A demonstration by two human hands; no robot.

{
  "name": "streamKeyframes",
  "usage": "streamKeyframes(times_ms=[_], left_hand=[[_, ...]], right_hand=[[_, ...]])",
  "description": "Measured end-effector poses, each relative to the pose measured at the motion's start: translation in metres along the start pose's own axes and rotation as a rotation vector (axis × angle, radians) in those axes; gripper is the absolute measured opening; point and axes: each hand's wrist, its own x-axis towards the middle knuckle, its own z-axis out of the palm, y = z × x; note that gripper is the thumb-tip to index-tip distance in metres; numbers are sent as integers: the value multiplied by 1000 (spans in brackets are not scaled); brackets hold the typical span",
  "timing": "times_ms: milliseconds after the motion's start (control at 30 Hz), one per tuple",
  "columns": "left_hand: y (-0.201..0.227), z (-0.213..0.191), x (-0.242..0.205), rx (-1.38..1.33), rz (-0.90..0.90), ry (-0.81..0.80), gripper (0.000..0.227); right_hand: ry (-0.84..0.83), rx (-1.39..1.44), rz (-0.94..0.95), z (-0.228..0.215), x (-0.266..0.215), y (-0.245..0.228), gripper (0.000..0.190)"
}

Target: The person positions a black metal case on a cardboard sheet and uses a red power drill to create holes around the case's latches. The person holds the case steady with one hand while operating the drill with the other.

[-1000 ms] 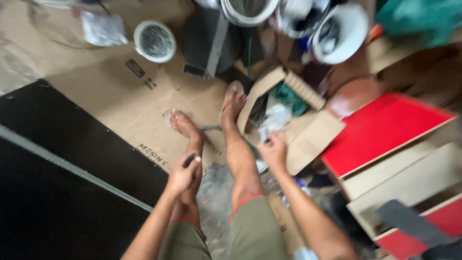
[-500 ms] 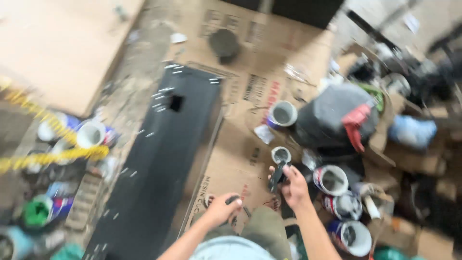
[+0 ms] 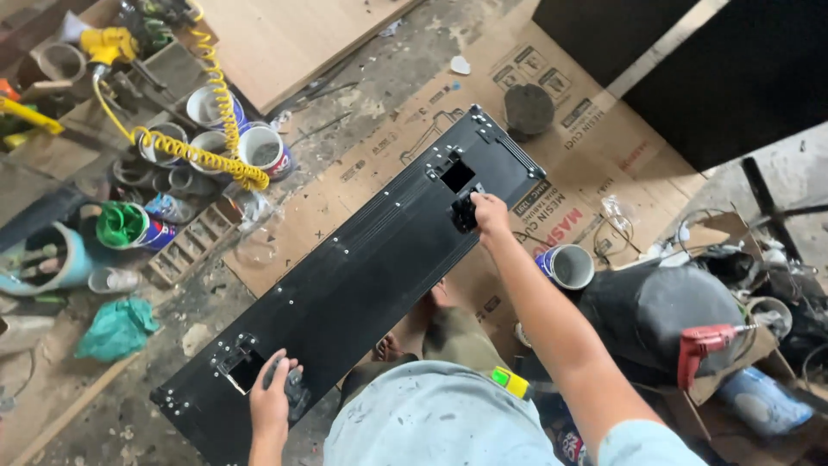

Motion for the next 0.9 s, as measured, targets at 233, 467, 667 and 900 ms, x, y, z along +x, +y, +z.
streamKeyframes(times_ms=[233, 467, 667, 900], left_hand=[[-6, 42, -29, 10, -138, 171, 32], [-8, 136, -15, 51, -131, 127, 36], [40, 185, -26, 250, -169, -13, 39], [36, 192, -21, 402, -214, -12, 42]], right_hand=[[44, -421, -31, 31, 28, -62, 21], [-209, -888, -295, 19, 22, -72, 59], [-180, -1266, -646, 2, 27, -71, 57], [-313, -1352, -828, -5, 54, -78, 60]])
